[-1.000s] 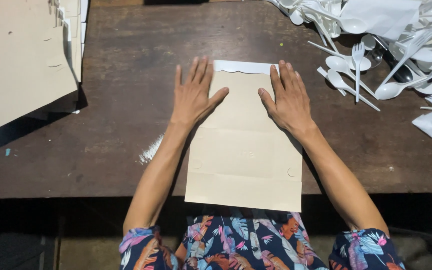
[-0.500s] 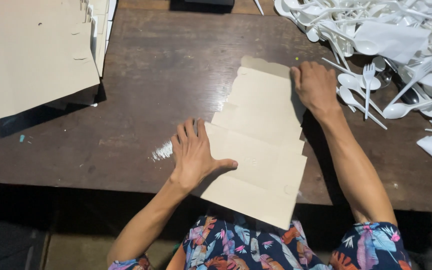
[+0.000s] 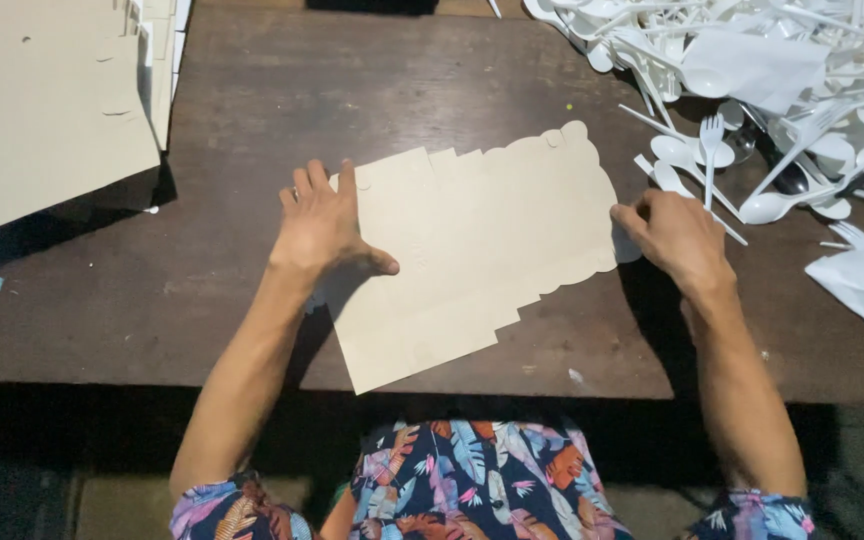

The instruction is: The person folds a flat cardboard sheet into a small rectangular box by creasing along pre-scored lines, tucking flaps, and securing tabs. The finished box is placed on top of a stack of similar boxes.

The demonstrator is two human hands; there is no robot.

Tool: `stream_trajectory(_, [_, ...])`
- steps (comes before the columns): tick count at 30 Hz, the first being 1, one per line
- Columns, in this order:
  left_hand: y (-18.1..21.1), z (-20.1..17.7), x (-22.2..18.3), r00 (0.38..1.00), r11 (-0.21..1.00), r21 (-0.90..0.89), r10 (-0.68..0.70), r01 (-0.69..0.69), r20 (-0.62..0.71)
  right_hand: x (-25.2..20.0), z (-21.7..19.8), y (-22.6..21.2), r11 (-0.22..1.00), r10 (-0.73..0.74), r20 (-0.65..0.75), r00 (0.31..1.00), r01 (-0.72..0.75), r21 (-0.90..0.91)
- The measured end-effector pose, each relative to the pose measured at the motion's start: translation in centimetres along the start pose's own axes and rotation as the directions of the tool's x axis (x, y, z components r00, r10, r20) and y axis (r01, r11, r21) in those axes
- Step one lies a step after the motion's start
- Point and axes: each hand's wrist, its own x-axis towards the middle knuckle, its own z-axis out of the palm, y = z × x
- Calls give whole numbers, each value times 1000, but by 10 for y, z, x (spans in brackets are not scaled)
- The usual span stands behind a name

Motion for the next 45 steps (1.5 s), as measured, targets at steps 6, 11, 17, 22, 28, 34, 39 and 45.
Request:
stream_trajectory(6, [-8, -9, 25, 996, 996, 44, 79, -80, 28, 39, 4, -34, 928, -368, -60, 928, 370, 47])
stream_trajectory(11, [1, -16, 44, 965, 964, -73, 259, -256, 36, 63, 15, -99, 806, -585, 4, 811, 581, 118])
stream_trajectory(17, [19, -6, 55, 935, 929, -146, 352, -341, 53, 81, 33, -128, 840, -539, 167, 826, 542, 32])
stream_trajectory(22, [22, -11, 50, 930, 931, -12, 365, -365, 32, 88, 37, -128, 885, -465, 242, 852, 453, 106])
stream_trajectory(28, [0, 0, 51, 954, 957, 18, 290, -289, -75, 57, 21, -128, 833, -554, 160, 817, 539, 126])
stream_trajectory(34, [-9, 9, 51, 896, 926, 44, 374, -374, -239, 67, 88, -81, 572, -815, -90, 572, 769, -286])
stream_trajectory(39, [3, 30, 26, 823, 867, 284, 485, -410, -296, 35, 89, -81, 559, -828, -160, 537, 770, -308])
stream_trajectory(45, [13, 56, -20, 807, 848, 330, 510, -415, -297, -5, 90, -82, 560, -828, -138, 543, 788, -256])
